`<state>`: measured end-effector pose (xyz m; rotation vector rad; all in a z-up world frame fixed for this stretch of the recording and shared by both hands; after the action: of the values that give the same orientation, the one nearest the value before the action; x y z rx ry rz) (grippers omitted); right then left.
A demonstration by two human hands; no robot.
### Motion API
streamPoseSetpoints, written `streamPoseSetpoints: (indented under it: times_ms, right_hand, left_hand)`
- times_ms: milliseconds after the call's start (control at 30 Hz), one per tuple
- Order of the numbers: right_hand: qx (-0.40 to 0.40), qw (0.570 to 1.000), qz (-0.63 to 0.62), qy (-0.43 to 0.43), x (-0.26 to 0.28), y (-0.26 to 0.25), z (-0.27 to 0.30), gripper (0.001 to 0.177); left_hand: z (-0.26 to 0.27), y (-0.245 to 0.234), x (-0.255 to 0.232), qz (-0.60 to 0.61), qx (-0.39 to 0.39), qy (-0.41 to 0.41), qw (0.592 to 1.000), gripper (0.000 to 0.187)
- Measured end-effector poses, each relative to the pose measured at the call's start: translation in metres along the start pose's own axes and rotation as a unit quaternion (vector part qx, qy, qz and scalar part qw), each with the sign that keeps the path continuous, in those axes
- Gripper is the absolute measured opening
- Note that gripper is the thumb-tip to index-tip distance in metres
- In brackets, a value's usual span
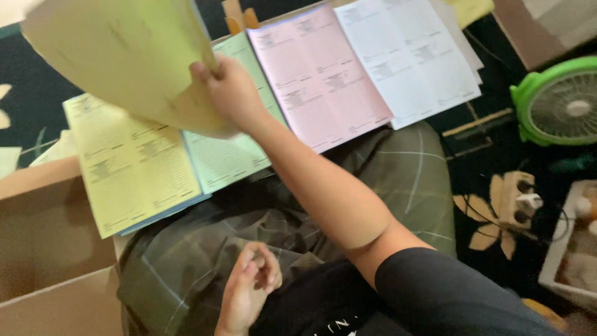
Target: Sorting multi-part carbonless forms by color into a multi-pocket folder at an efficient pace.
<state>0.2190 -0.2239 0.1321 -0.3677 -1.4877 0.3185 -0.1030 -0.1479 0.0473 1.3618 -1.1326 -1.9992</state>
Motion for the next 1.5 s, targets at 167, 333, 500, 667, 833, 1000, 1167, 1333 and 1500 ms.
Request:
streamPoseSetpoints:
  times_ms: [167,333,500,667,833,1000,1167,1333,1500]
  right_hand:
    - [-0.202,0.977,-0.057,-0.036,-0.033,-0.257,0.029,0.029]
    - [-0.317,0.826,0.373,-0.28,-0.045,-0.391,0.072,0.034]
    - [-0.272,0.675,0.534,-0.43,-0.082,-0.372,0.081,0.045]
    - [-0.076,0.773,0.46,-0.43,-0.218,-0.354,0.067,0.031]
    - [0.009,0.854,0.384,-0.351,-0.242,-0.363,0.071,0.051]
    - [0.017,0.861,0.369,-0.35,-0.252,-0.362,0.079,0.045]
    - [0.016,0.83,0.392,-0.397,-0.245,-0.352,0.09,0.047]
    - [0.026,0.874,0.356,-0.331,-0.263,-0.365,0.066,0.049]
    - [-0.17,0.864,0.366,-0.301,-0.239,-0.373,0.046,0.035]
  left_hand:
    - [-0.137,0.135,0.038,-0.452,0.08,-0.057,0.887,0.01]
    - [-0.294,0.201,0.14,-0.77,0.17,0.325,0.523,0.007]
    - [-0.367,0.19,0.201,-0.846,0.13,0.281,0.433,0.044]
    - [-0.354,0.198,0.193,-0.865,0.122,0.244,0.422,0.054]
    - [-0.339,0.223,0.18,-0.864,0.147,0.259,0.405,0.026]
    - [-0.327,0.242,0.172,-0.842,0.178,0.325,0.392,0.016]
    - [-0.3,0.235,0.162,-0.748,0.153,0.52,0.383,0.015]
    - [-0.292,0.197,0.122,-0.756,0.088,0.468,0.448,0.014]
    - [-0.257,0.113,0.024,-0.848,-0.038,0.298,0.436,0.028]
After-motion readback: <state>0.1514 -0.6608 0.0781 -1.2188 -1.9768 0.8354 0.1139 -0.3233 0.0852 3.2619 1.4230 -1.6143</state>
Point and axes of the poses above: each hand's wrist, its own z-axis away from the middle knuckle, its own y-axis out of the palm, x = y × z, the point moved 9 cm from there along -z, towards the middle knuckle, and after that the axes turned 8 degrees about z, right-handed, at the moved point
